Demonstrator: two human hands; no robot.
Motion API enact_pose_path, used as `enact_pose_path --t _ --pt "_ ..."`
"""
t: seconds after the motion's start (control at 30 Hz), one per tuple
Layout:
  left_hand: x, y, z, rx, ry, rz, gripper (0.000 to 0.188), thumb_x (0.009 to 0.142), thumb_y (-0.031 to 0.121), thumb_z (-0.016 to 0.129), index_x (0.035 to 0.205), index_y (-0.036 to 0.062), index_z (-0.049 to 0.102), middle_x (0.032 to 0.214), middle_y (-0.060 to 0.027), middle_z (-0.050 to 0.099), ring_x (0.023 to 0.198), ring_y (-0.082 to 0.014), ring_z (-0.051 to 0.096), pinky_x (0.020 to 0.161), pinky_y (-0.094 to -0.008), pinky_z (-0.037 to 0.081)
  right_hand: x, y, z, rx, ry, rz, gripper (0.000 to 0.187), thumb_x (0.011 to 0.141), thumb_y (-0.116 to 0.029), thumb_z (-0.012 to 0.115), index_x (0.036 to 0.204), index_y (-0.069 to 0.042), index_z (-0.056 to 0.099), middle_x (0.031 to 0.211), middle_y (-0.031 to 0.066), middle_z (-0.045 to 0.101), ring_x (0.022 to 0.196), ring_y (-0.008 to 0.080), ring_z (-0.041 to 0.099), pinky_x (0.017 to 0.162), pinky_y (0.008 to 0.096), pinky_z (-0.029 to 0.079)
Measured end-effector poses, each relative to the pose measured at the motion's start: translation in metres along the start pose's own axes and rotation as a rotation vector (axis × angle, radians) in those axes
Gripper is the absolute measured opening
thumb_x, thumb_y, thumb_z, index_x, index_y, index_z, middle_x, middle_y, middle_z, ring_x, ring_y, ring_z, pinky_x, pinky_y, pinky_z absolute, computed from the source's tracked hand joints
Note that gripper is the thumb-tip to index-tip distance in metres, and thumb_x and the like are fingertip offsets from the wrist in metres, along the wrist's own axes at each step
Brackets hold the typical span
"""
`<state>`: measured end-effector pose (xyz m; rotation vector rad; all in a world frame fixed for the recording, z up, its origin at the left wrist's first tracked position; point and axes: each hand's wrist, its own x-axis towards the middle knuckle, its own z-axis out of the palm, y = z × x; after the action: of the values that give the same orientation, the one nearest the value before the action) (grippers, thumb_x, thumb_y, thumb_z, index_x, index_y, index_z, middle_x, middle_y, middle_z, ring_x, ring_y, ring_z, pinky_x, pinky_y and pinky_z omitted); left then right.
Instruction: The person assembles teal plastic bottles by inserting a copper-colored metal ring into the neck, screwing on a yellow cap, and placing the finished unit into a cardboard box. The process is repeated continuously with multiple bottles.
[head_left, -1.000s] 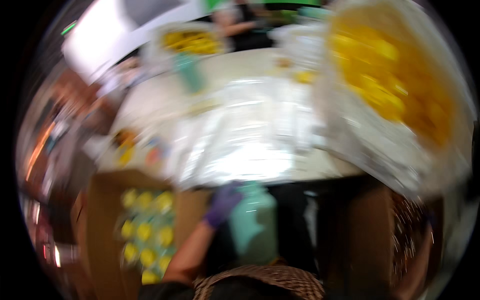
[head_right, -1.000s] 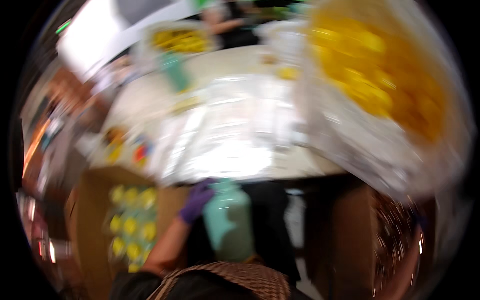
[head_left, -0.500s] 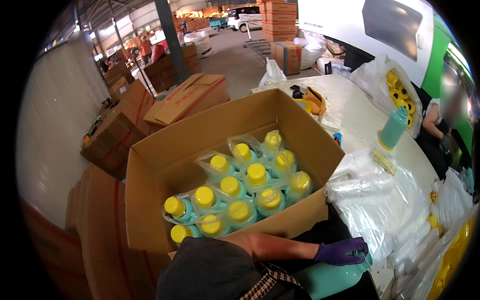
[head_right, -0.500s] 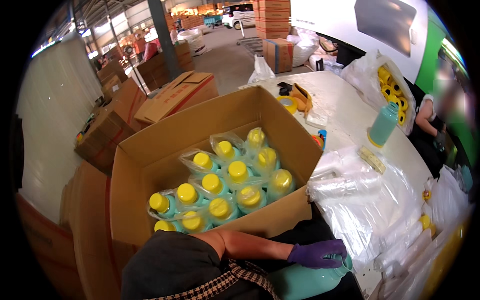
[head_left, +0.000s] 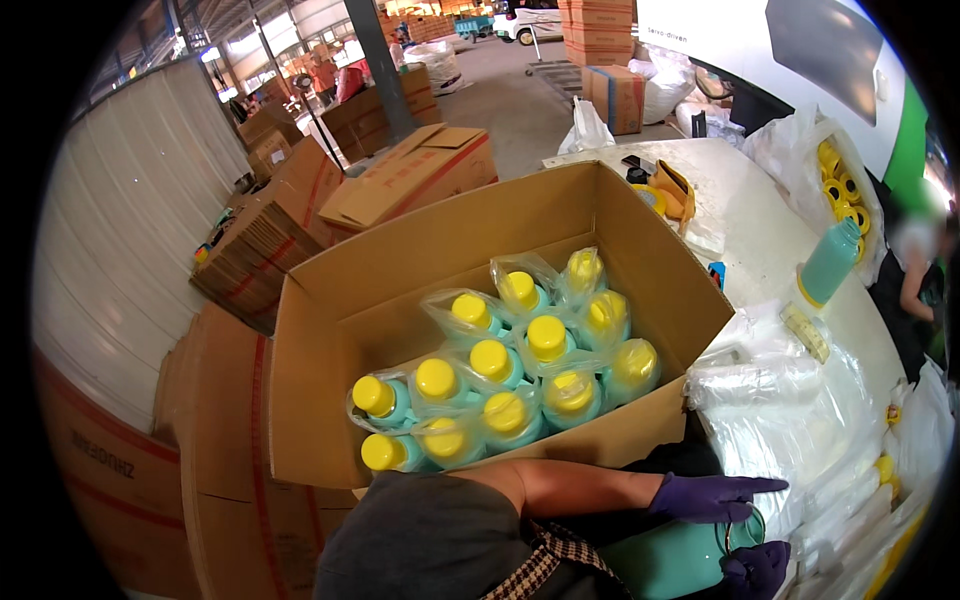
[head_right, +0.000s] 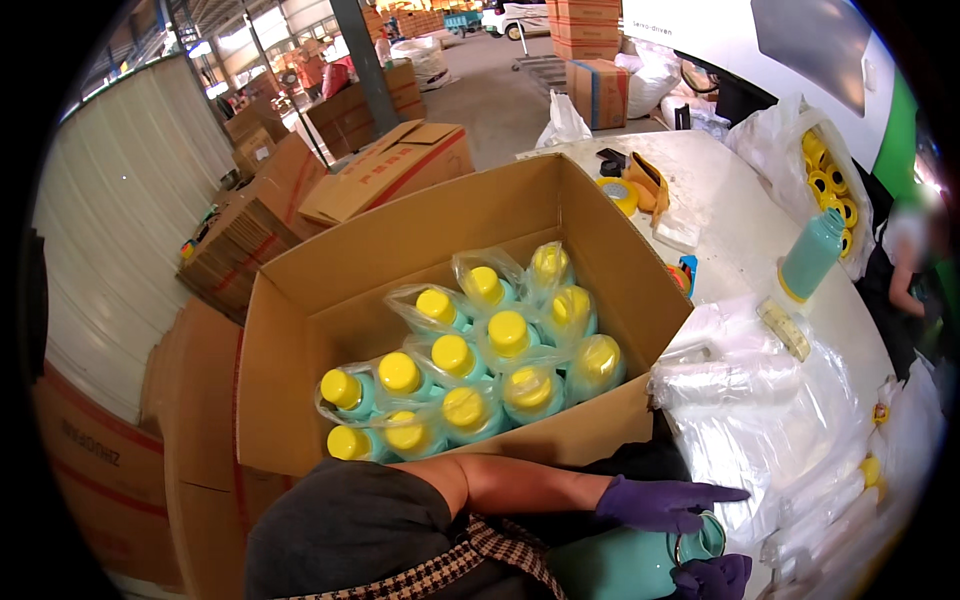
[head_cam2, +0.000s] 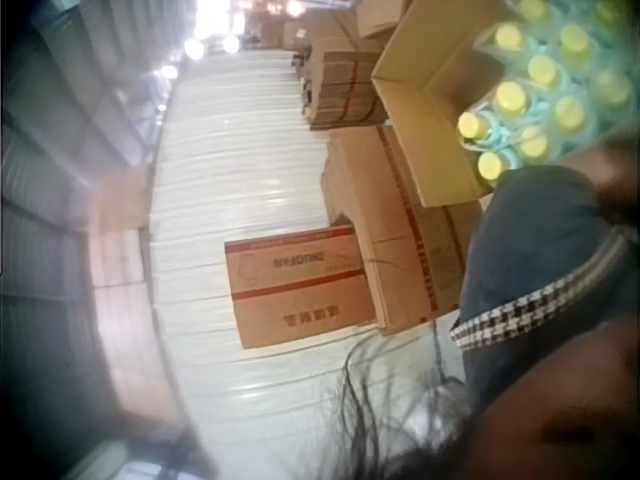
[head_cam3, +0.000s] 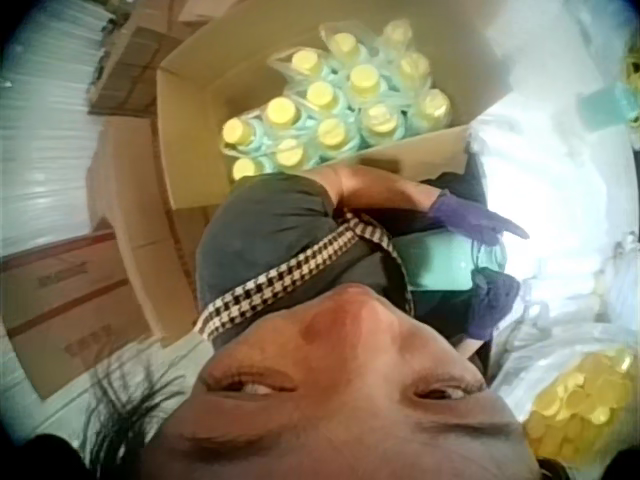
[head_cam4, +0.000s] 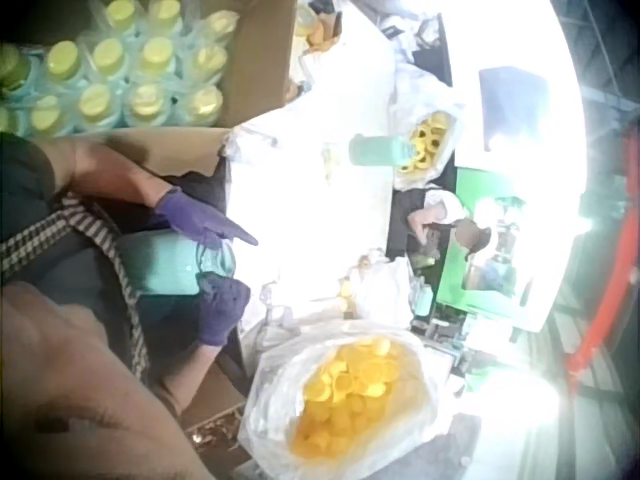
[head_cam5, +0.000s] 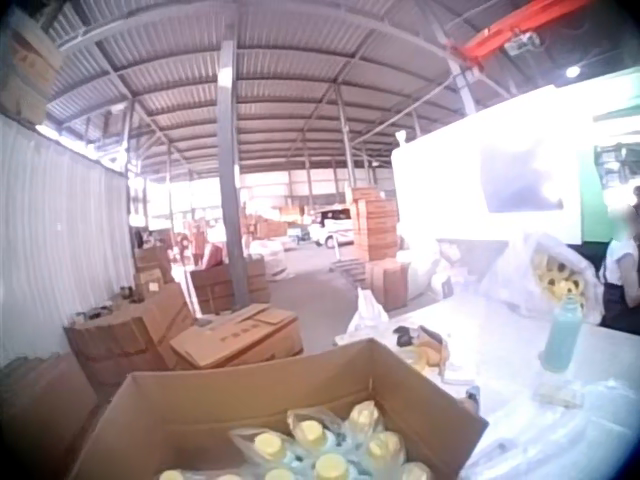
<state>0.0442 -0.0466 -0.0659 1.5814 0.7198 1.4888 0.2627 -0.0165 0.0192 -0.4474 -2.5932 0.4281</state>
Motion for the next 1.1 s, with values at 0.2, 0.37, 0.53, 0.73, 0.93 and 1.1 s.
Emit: enact_pose_path --t 0.2,0.37,0.53,0.73,0.93,1.1 --pt "-0.007 -0.011 0.005 -0.043 -0.091 -0.119 0.049 0.096 0.035 0.059 0.132 0.0027 0.055 0.129 -0.0120 0.057 0.123 -0.0220 0.051 0.105 -0.0366 0.039 -0.020 -0.004 0.017 0.029 0.204 0.071 0.007 0.083 -0.012 0.071 0.085 -0.008 0.066 0.086 0.0088 0.064 0.086 0.0288 0.058 0.081 0.0410 0.047" --pt "-0.012 -0.005 0.003 0.011 -0.033 -0.284 0.058 0.091 0.034 0.065 0.137 0.0016 0.051 0.128 -0.0135 0.057 0.121 -0.0233 0.052 0.103 -0.0341 0.040 -0.046 -0.008 0.079 0.279 0.616 0.449 0.009 0.092 -0.007 0.062 0.093 0.001 0.065 0.094 0.0151 0.065 0.089 0.0292 0.059 0.082 0.0400 0.047" --pt "-0.009 0.001 0.003 0.175 -0.071 -0.463 0.070 0.087 0.042 0.068 0.136 -0.0031 0.049 0.122 -0.0191 0.059 0.111 -0.0255 0.058 0.094 -0.0348 0.046 -0.042 -0.011 0.095 0.364 0.727 0.601 0.021 0.096 -0.013 0.059 0.108 0.004 0.062 0.101 0.0182 0.065 0.093 0.0316 0.059 0.085 0.0428 0.047" --pt "-0.018 -0.016 0.004 0.193 -0.025 -0.604 0.067 0.090 0.048 0.064 0.128 -0.0055 0.054 0.112 -0.0208 0.064 0.103 -0.0271 0.062 0.089 -0.0372 0.049 -0.067 0.028 0.122 0.215 0.534 0.656 0.032 0.102 -0.023 0.047 0.113 0.004 0.060 0.122 0.0237 0.057 0.109 0.0348 0.054 0.094 0.0450 0.044" --pt "-0.036 0.001 -0.005 0.109 -0.079 -0.520 0.058 0.091 0.045 0.063 0.123 -0.0038 0.059 0.110 -0.0182 0.065 0.101 -0.0261 0.063 0.087 -0.0364 0.050 -0.059 0.003 0.115 0.508 0.610 0.590 0.038 0.103 -0.026 0.042 0.125 0.004 0.050 0.121 0.0211 0.055 0.113 0.0338 0.052 0.099 0.0454 0.043" --pt "-0.045 0.020 -0.001 0.189 -0.170 -0.386 0.050 0.091 0.039 0.066 0.120 -0.0009 0.061 0.107 -0.0168 0.065 0.099 -0.0271 0.063 0.086 -0.0373 0.050 -0.120 0.021 0.143 0.422 0.608 0.485 0.035 0.101 -0.027 0.041 0.122 -0.001 0.052 0.120 0.0180 0.055 0.112 0.0307 0.054 0.096 0.0417 0.046"
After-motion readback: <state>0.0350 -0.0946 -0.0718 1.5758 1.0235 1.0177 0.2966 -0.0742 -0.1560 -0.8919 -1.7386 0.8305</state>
